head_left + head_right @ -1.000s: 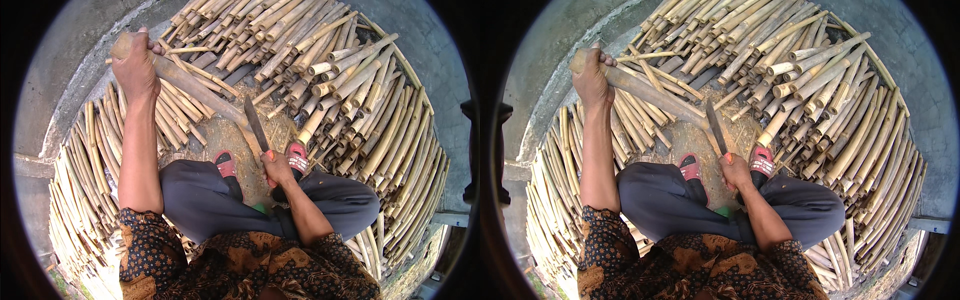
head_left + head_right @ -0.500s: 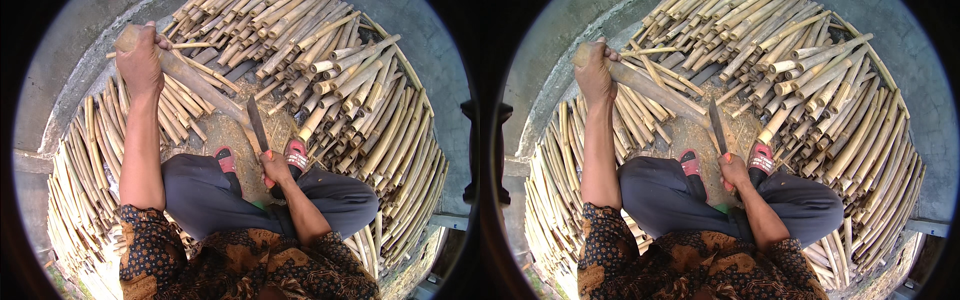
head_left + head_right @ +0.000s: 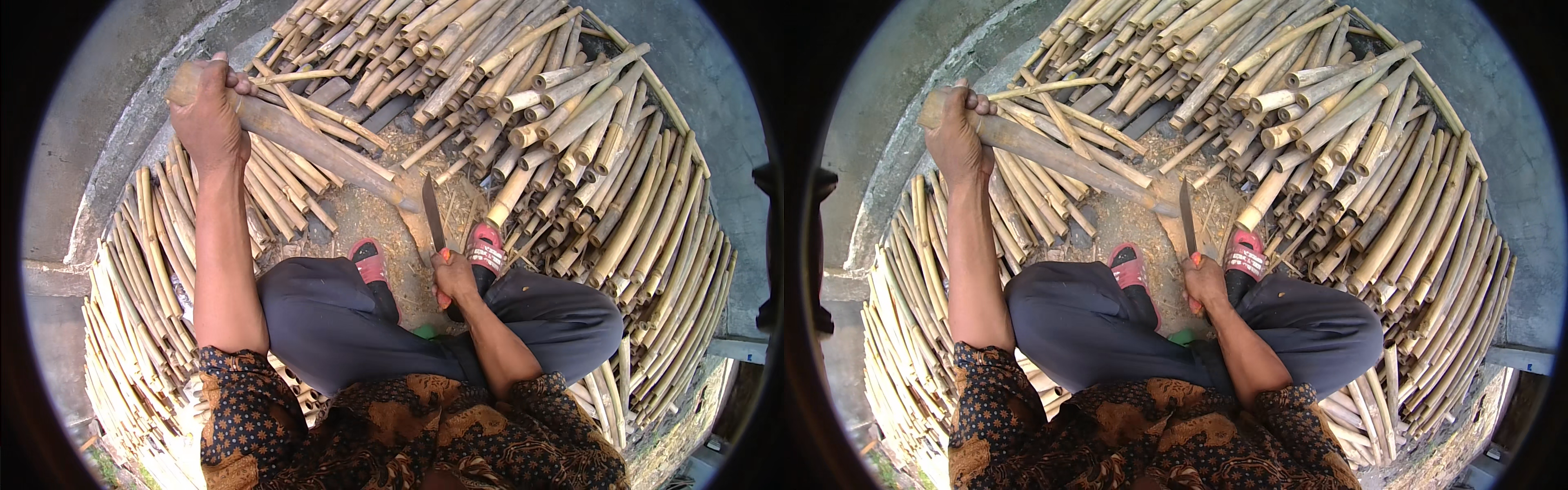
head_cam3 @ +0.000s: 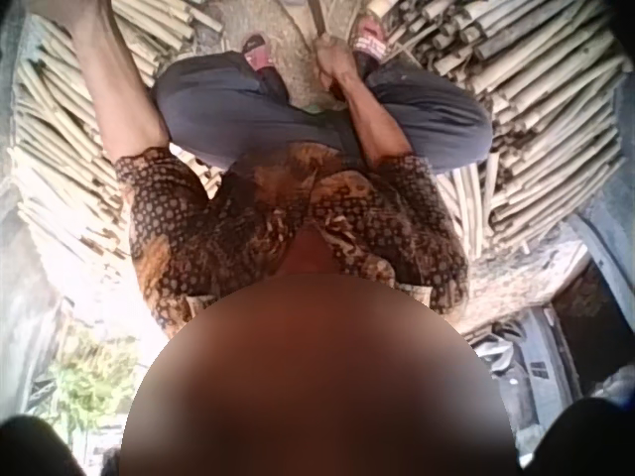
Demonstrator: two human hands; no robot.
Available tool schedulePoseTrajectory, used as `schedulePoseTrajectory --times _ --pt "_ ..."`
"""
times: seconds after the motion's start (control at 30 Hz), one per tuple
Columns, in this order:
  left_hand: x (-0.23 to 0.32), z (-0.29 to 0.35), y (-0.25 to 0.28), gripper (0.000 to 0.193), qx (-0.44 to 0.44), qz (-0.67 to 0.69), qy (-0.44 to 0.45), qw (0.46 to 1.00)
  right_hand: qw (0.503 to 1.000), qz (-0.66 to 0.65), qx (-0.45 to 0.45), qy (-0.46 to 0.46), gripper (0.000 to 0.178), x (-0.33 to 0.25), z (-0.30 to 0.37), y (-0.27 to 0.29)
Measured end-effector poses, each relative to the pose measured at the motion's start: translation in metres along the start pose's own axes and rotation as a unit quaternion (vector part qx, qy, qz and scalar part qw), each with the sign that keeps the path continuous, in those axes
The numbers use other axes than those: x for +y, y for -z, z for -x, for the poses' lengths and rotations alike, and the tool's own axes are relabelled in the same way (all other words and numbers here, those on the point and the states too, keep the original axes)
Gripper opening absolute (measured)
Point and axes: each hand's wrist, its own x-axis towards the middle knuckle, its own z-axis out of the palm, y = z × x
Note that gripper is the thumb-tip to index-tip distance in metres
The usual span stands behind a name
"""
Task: The person sits cross-legged on the floor and uses a knife to cut bamboo poles into shorter segments. They repeatedly pick up bamboo pieces, cut them, and place the cut pieces into a growing pile on the floor.
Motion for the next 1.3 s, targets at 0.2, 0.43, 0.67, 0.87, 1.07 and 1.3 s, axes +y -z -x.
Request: schedulePoseTrajectory --times 0.2,0.43,0.67,0.87,1.07,1.3 --pt "-0.002 0.000 0.022 0.015 -0.076 0.090 0.031 0.993 0.952 -0.026 0.122 0.280 0.040 -0.027 0.009 -0.001" --pt "0.005 -0.001 0.036 0.022 -0.075 0.118 0.037 0.989 0.992 0.027 0.077 0.095 0.037 -0.015 -0.001 -0.017" --pt "0.012 0.006 0.035 0.044 -0.051 0.025 -0.013 0.998 0.985 0.021 0.052 0.165 0.034 -0.027 -0.014 -0.030" --pt "0.022 0.007 0.035 0.050 -0.048 0.070 0.010 0.996 0.991 0.020 0.055 0.119 0.035 -0.035 -0.019 -0.036" --pt "0.021 0.003 0.037 0.049 0.057 -0.022 0.012 0.998 0.993 0.011 0.075 0.092 0.037 -0.055 -0.035 -0.039" --pt "0.024 -0.003 0.057 0.046 -0.026 0.077 0.046 0.996 0.985 0.013 0.039 0.166 0.034 -0.037 -0.043 -0.047"
